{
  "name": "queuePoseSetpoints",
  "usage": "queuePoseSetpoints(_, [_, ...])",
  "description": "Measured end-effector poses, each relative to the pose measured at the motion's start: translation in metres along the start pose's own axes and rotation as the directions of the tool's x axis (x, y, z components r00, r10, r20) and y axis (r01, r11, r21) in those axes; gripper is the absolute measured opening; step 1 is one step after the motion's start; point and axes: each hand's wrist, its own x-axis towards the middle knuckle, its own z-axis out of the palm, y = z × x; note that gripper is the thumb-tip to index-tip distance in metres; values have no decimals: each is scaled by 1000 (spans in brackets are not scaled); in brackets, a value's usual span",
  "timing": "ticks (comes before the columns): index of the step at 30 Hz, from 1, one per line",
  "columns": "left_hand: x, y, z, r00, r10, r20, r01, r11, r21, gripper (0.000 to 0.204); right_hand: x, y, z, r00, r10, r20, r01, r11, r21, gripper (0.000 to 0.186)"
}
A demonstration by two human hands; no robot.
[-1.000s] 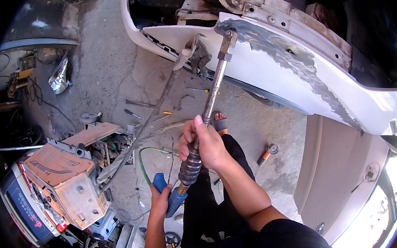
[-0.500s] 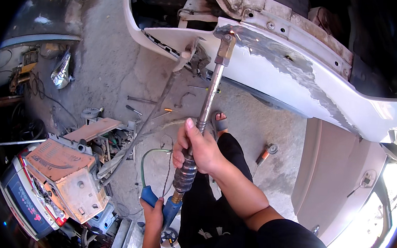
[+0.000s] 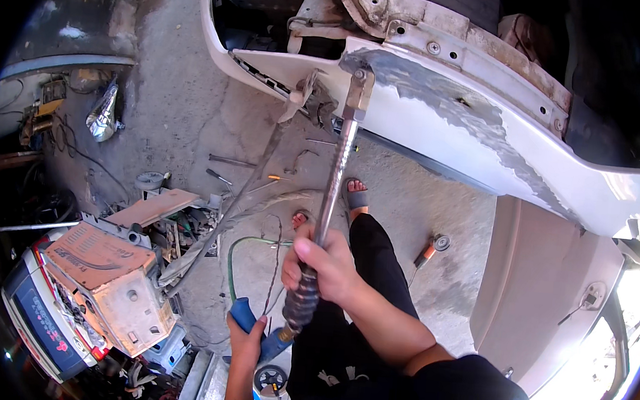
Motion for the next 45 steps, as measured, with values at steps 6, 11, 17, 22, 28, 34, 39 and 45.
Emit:
queuePoseSetpoints(6, [4,-4,-10,998,66,2,-66,990,122,103,6,-5,-6,998,46,38,-42,992,-119,30])
queuePoseSetpoints(11, [4,8,2,998,20,59,-24,998,66,104,21,-33,-4,999,40,3,-39,991,-129,37])
queuePoseSetpoints(17, [20,-2,6,996,51,72,-57,995,85,104,23,-49,14,905,-378,-193,178,751,-636,38])
queuePoseSetpoints(22, [39,-30,2,992,105,68,-110,990,83,92,46,-61,16,984,-60,-169,42,993,-108,55])
queuePoseSetpoints(28, [19,26,4,933,130,336,-154,987,47,95,75,-42,-18,632,-308,711,-268,774,574,52])
queuePoseSetpoints(34, [36,-12,1,948,39,317,5,991,-135,70,45,-52,31,968,-100,-230,84,993,-78,49])
queuePoseSetpoints(39, [48,-6,1,963,-115,245,167,965,-203,57,63,-39,23,944,-235,-233,184,958,-221,48])
queuePoseSetpoints(45, [55,-13,-1,963,-44,266,76,991,-111,58,91,-27,-25,656,-341,674,-128,830,544,52])
